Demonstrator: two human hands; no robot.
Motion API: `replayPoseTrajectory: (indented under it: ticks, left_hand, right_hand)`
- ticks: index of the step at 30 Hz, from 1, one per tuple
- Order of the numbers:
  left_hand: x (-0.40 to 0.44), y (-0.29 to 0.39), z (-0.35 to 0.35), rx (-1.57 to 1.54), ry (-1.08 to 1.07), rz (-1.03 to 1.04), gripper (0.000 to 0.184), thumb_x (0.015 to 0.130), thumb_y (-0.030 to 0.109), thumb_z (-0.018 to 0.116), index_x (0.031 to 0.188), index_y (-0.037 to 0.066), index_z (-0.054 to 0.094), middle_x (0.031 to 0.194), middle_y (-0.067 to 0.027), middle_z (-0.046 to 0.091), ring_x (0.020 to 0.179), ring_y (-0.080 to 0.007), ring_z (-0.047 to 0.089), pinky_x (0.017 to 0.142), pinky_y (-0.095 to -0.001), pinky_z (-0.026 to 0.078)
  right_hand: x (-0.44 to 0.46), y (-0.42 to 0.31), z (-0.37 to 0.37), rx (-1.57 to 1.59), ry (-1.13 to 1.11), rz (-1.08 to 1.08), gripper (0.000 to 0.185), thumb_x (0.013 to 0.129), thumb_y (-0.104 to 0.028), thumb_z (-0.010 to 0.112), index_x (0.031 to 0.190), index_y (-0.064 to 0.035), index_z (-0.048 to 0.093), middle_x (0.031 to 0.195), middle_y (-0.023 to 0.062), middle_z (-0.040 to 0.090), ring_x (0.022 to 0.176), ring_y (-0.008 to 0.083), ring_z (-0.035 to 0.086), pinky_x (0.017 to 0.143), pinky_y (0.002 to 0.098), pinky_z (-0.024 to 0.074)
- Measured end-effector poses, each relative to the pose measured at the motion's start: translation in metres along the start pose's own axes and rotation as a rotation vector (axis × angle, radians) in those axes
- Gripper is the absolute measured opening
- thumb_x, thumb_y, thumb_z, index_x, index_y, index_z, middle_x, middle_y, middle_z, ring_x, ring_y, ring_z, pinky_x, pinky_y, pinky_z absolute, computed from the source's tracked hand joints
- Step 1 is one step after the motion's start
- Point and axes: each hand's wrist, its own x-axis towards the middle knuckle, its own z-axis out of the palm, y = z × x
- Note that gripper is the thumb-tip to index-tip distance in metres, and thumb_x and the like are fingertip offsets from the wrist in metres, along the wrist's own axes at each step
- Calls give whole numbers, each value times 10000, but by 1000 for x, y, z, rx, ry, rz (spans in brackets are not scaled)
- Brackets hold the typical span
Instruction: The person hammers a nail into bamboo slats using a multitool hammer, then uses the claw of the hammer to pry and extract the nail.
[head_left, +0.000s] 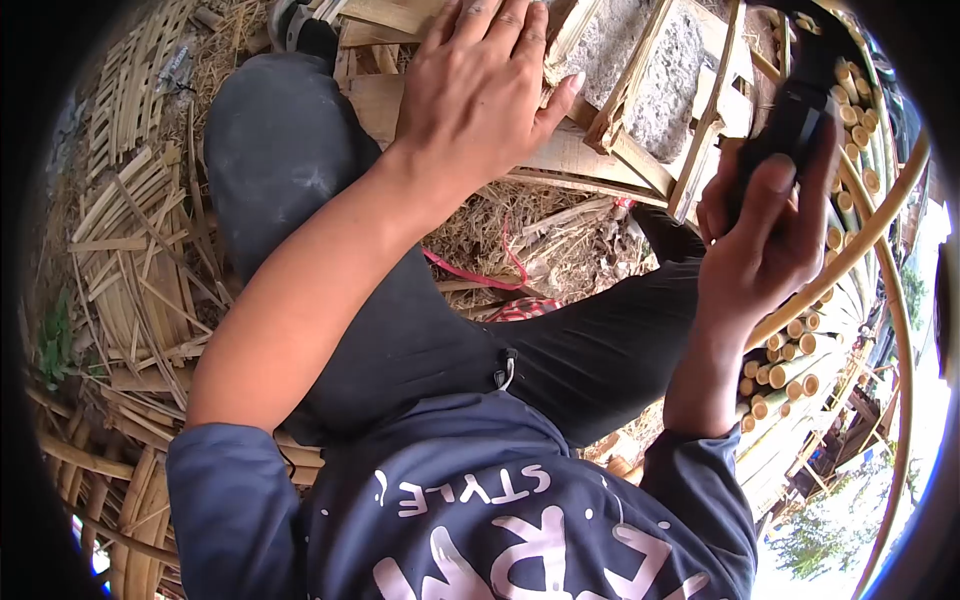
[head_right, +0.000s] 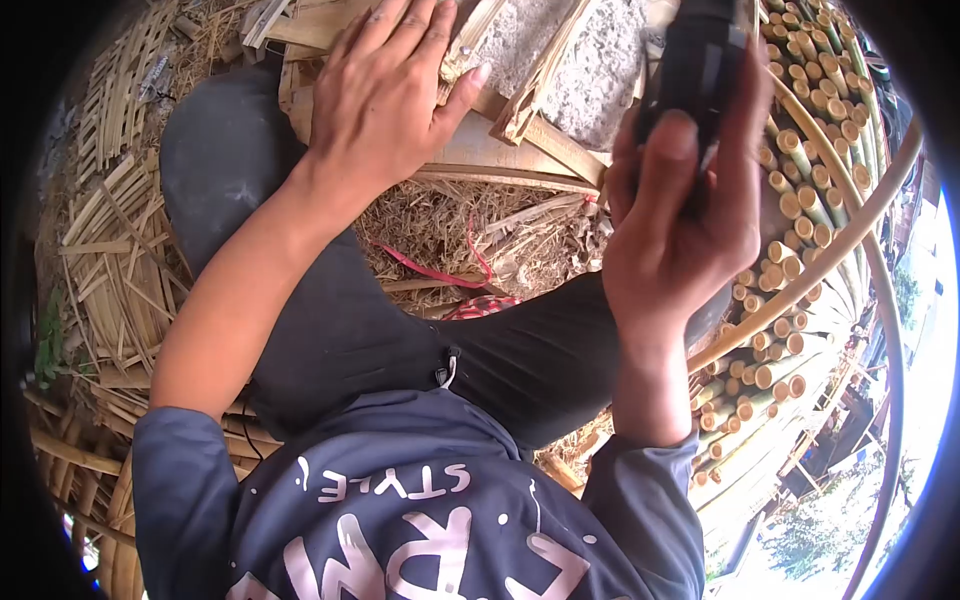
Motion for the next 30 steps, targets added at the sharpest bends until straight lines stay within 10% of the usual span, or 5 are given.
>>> replayPoseTrajectory:
  ticks: [11, 14, 21, 25, 30]
  left_hand:
    - [8, 0, 5, -29, 32, 9, 645, 984, 402, 553, 1303, -156, 615, 1434, -338, 546, 1427, -422, 439, 1189, -505, 338]
    - [10, -2, -8, -24, -160, -13, 863, 954, 502, 623, 1458, -172, 430, 1573, -359, 362, 1507, -431, 315, 1233, -519, 281]
    - [0, -1, 14, 57, 39, 39, 638, 1000, 483, 532, 1338, -45, 653, 1475, -228, 569, 1431, -347, 480, 1189, -495, 353]
    - [1, -1, 12, 40, 7, 50, 631, 990, 444, 545, 1353, -64, 633, 1477, -243, 559, 1452, -371, 448, 1203, -493, 328]
    - [3, 0, 11, 31, -21, 68, 646, 993, 442, 555, 1363, -85, 612, 1488, -271, 533, 1459, -406, 427, 1192, -512, 331]
  right_hand:
    - [-3, 10, -2, -222, -282, -99, 515, 1073, -122, 555, 1571, -71, 431, 763, 35, 632, 551, 17, 433, 495, 194, 342]
    - [0, 3, -5, 31, -65, 5, 559, 1094, -186, 532, 1601, -39, 348, 753, 43, 631, 529, 28, 452, 477, 192, 349]
    - [37, 22, -38, 279, 242, 22, 521, 1072, -242, 588, 1508, 16, 467, 889, 157, 704, 463, 30, 391, 434, 194, 266]
    - [59, 60, -71, 646, -275, -257, 776, 989, -300, 683, 1551, 93, 319, 1211, 244, 680, 705, 123, 614, 536, 238, 470]
    - [20, 58, -45, -34, 409, -76, 632, 998, -105, 638, 1530, 97, 362, 1180, 241, 705, 723, 98, 603, 537, 195, 437]
